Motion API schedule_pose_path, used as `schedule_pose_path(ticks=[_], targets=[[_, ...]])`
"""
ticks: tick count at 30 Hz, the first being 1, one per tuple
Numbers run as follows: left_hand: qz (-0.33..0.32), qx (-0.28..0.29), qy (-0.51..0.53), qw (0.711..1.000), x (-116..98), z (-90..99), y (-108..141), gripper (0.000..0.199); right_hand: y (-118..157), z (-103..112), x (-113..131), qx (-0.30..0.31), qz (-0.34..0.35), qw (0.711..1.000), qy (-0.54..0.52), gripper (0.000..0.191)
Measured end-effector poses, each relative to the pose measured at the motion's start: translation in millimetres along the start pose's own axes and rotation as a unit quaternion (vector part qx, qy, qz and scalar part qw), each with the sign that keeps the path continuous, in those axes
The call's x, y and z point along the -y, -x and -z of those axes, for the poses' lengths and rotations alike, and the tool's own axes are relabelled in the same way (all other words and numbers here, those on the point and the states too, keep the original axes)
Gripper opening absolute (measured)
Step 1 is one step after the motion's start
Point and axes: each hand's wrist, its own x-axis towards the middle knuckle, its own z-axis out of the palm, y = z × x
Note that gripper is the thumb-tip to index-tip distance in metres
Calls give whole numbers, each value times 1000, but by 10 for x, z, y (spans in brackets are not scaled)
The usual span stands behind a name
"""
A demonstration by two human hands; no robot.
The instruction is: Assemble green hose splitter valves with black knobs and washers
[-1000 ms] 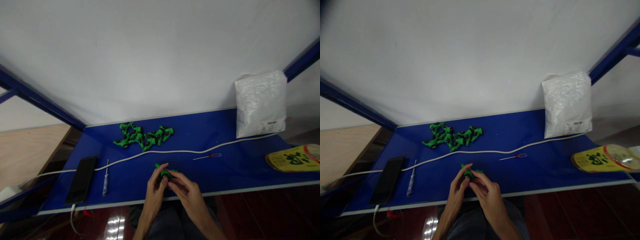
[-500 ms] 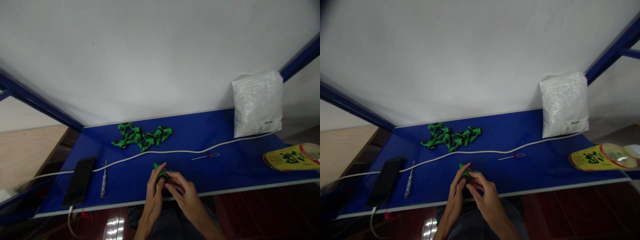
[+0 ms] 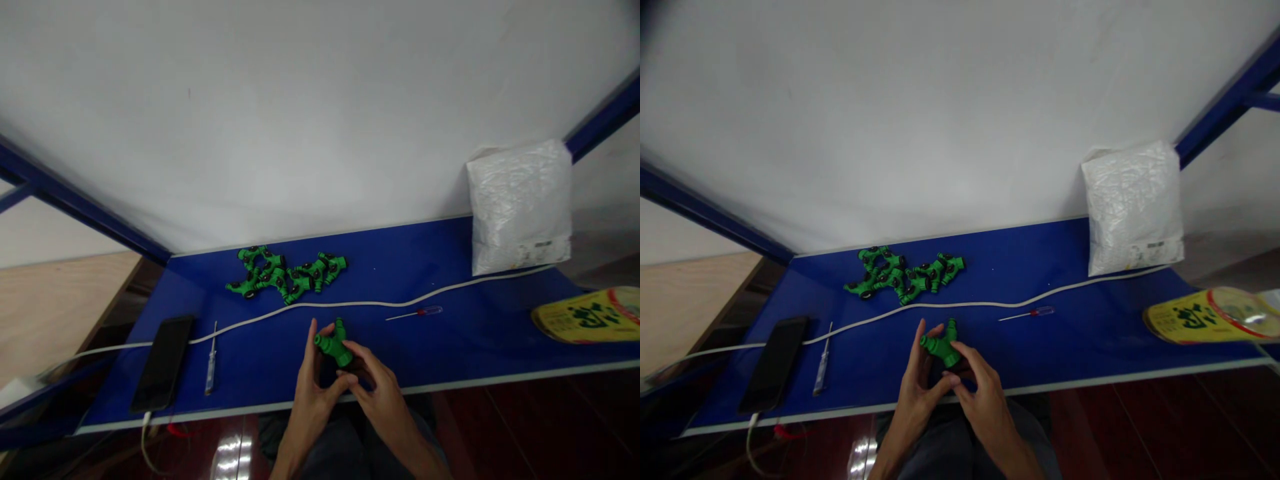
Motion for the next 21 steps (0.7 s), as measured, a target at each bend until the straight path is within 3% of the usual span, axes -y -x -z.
schedule_pose_path(ticks=[7, 13, 18, 21], targets=[[-66, -63, -23, 996, 12, 29, -17, 62, -85, -29, 111, 14, -87, 996, 7, 46], [-107, -165, -82, 977, -10, 18, -29, 32, -53, -72, 96, 24, -78, 995, 57, 55], [-64, -220, -138, 964, -119, -5, -59, 40, 4, -8, 123, 18, -32, 994, 106, 57], [-2, -187, -199, 962, -134, 51, 27, 62, -6, 180, 103, -29, -13, 989, 144, 61]])
